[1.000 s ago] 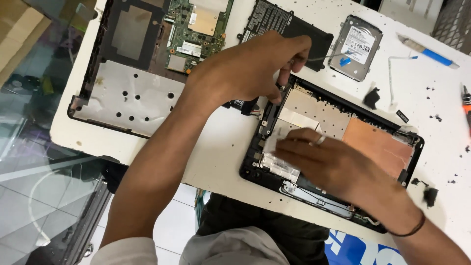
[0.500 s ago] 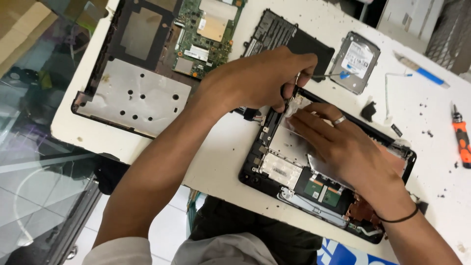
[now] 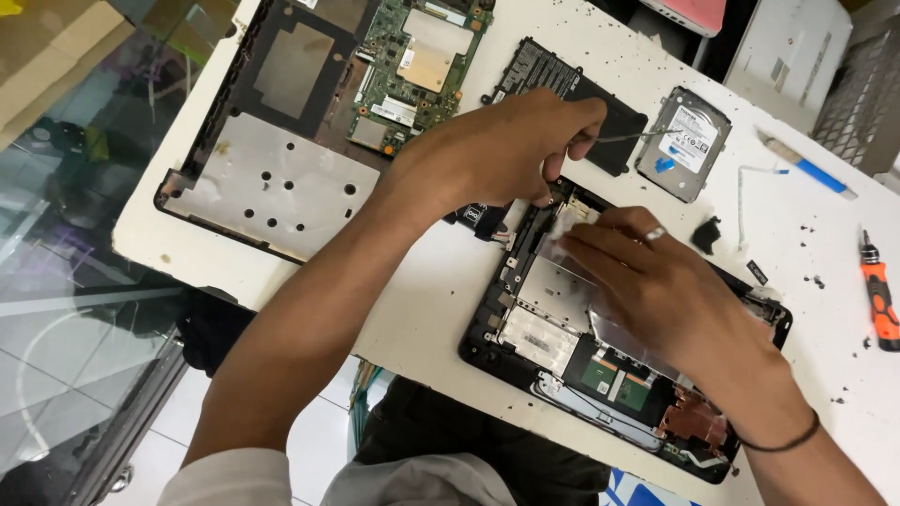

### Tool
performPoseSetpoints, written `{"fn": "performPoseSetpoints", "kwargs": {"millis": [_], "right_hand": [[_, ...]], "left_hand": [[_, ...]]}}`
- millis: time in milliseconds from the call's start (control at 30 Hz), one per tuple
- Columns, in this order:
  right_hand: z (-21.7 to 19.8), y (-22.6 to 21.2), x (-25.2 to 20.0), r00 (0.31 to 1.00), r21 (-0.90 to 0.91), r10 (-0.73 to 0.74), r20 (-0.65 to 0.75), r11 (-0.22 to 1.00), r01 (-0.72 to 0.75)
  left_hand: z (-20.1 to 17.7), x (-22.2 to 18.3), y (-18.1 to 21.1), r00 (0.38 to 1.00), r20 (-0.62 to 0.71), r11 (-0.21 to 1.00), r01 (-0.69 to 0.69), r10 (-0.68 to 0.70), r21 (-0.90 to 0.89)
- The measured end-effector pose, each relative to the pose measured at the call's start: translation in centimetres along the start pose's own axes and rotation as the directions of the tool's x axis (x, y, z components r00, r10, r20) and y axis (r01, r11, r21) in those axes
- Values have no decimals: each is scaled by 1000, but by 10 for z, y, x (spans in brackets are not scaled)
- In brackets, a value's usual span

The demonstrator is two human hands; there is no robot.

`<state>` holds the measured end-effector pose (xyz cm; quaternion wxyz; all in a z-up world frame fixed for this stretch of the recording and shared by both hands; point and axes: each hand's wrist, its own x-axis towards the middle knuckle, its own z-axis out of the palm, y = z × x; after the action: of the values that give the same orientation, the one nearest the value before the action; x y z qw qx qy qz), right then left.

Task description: Cleaning the internal chassis of a laptop and installing a USB board component.

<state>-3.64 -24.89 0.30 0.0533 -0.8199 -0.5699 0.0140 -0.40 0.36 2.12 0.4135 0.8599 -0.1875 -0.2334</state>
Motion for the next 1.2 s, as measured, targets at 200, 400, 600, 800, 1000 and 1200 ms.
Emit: {"fn": "performPoseSetpoints", "kwargs": {"millis": [200,400,600,800,1000,1200], "right_hand": [[-5,-30,11,978,-88,-195,-73,978,188],[23,-28,7,975,-15,-213,-60,977,212],[14,-28,19,980,-24,-146,-135,989,144],[17,-25,24,977,-51,-168,-133,985,163],[17,-30,19,978,-105,-200,-60,976,193],[16,-29,18,980,-34,-185,-72,983,183]], "left_hand": [[1,-2,2,1000,-11,1000,0,0,30],[6,4,-8,994,-58,992,-92,97,87],[3,-2,-1,999,-44,999,-6,8,46],[6,-1,-6,998,-54,993,-25,32,114],[11,5,-19,985,-105,982,-120,136,143],[18,19,-28,976,-125,973,-159,181,168]]}}
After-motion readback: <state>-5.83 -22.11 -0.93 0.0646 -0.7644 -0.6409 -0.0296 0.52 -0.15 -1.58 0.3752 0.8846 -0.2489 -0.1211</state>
